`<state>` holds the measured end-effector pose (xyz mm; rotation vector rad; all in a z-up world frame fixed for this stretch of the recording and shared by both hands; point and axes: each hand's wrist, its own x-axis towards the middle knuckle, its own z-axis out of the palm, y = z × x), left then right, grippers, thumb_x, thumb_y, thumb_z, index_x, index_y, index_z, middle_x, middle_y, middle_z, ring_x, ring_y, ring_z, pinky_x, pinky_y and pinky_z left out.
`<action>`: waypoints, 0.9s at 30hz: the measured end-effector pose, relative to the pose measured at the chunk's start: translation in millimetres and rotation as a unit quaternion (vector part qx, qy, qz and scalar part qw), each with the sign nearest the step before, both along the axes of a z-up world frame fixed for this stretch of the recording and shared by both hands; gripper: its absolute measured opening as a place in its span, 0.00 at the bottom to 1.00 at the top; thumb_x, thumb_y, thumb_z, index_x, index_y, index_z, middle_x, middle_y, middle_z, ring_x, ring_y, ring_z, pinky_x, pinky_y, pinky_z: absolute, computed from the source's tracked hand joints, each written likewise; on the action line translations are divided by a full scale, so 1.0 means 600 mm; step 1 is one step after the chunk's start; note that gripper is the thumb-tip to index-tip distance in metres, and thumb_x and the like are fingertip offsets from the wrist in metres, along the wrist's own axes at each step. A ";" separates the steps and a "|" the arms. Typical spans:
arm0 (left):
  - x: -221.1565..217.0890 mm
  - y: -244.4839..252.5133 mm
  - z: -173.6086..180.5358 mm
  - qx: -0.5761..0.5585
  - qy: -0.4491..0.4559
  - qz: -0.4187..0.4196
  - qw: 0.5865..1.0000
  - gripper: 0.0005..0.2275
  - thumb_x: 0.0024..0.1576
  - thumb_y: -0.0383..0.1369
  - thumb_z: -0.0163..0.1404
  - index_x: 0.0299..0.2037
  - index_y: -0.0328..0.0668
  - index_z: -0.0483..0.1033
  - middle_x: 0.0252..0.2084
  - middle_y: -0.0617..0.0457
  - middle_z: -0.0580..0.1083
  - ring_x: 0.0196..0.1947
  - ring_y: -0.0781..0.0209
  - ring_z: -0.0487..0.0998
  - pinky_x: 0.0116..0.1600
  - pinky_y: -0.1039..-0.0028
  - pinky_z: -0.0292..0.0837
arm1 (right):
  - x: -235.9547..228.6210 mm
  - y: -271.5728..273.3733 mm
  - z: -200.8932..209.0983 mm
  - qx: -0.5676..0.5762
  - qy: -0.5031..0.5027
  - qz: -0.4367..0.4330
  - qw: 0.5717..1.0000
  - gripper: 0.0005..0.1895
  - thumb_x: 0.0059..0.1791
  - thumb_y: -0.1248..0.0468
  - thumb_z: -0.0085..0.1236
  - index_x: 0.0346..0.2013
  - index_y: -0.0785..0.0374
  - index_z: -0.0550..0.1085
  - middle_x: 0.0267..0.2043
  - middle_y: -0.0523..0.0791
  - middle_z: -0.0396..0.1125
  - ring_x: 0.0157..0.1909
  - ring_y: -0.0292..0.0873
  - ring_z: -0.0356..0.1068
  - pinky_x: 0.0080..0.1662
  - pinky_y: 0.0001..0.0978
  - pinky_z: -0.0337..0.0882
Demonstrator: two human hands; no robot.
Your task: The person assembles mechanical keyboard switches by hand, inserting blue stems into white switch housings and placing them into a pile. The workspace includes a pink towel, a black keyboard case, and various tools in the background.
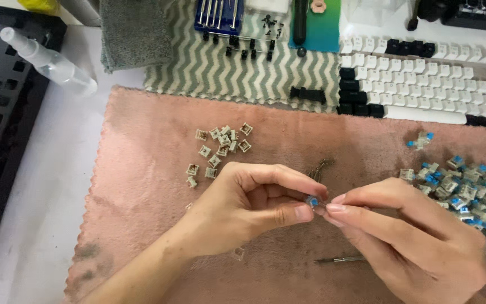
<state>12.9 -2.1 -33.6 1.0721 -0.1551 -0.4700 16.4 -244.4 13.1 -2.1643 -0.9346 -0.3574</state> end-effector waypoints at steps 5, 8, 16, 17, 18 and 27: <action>0.000 -0.001 0.002 0.000 0.003 -0.004 1.000 0.12 0.64 0.25 0.64 0.57 0.32 0.87 0.55 0.46 0.87 0.55 0.63 0.88 0.67 0.75 0.87 | 0.002 0.005 0.001 -0.005 0.009 0.019 1.000 0.08 0.51 0.73 0.68 0.45 0.71 0.84 0.46 0.56 0.79 0.39 0.47 0.82 0.44 0.28 0.82; 0.001 -0.001 0.004 0.002 0.008 -0.001 1.000 0.13 0.64 0.25 0.64 0.58 0.32 0.87 0.55 0.46 0.87 0.56 0.63 0.88 0.67 0.74 0.87 | 0.003 0.003 -0.007 -0.007 0.009 0.011 1.000 0.09 0.52 0.74 0.68 0.47 0.69 0.84 0.47 0.55 0.79 0.41 0.47 0.82 0.44 0.28 0.82; 0.010 0.012 0.001 -0.061 0.025 0.017 0.998 0.17 0.66 0.22 0.61 0.65 0.30 0.82 0.60 0.39 0.86 0.60 0.52 0.89 0.70 0.69 0.85 | 0.008 -0.006 -0.016 -0.022 0.038 -0.055 0.997 0.17 0.56 0.73 0.67 0.59 0.70 0.79 0.55 0.55 0.80 0.51 0.46 0.86 0.56 0.32 0.84; 0.013 0.017 0.003 -0.040 0.012 0.037 0.998 0.18 0.66 0.23 0.62 0.66 0.32 0.81 0.61 0.39 0.86 0.60 0.53 0.89 0.68 0.70 0.87 | 0.012 0.000 -0.016 -0.020 0.033 -0.059 0.997 0.17 0.56 0.74 0.67 0.60 0.72 0.79 0.54 0.55 0.81 0.48 0.45 0.83 0.55 0.32 0.82; 0.017 0.023 0.006 -0.018 -0.001 0.057 0.998 0.18 0.65 0.24 0.62 0.66 0.33 0.81 0.62 0.40 0.86 0.61 0.54 0.89 0.66 0.70 0.88 | 0.017 0.005 -0.015 -0.018 0.028 -0.063 0.997 0.17 0.57 0.76 0.68 0.61 0.73 0.80 0.52 0.54 0.81 0.46 0.44 0.81 0.54 0.32 0.81; 0.021 0.028 -0.004 -0.015 -0.001 0.124 0.992 0.13 0.66 0.26 0.61 0.60 0.32 0.82 0.63 0.40 0.85 0.60 0.49 0.90 0.68 0.65 0.88 | 0.042 0.020 -0.110 -0.085 0.019 0.105 0.991 0.14 0.61 0.67 0.60 0.62 0.58 0.79 0.66 0.42 0.79 0.71 0.52 0.75 0.72 0.47 0.72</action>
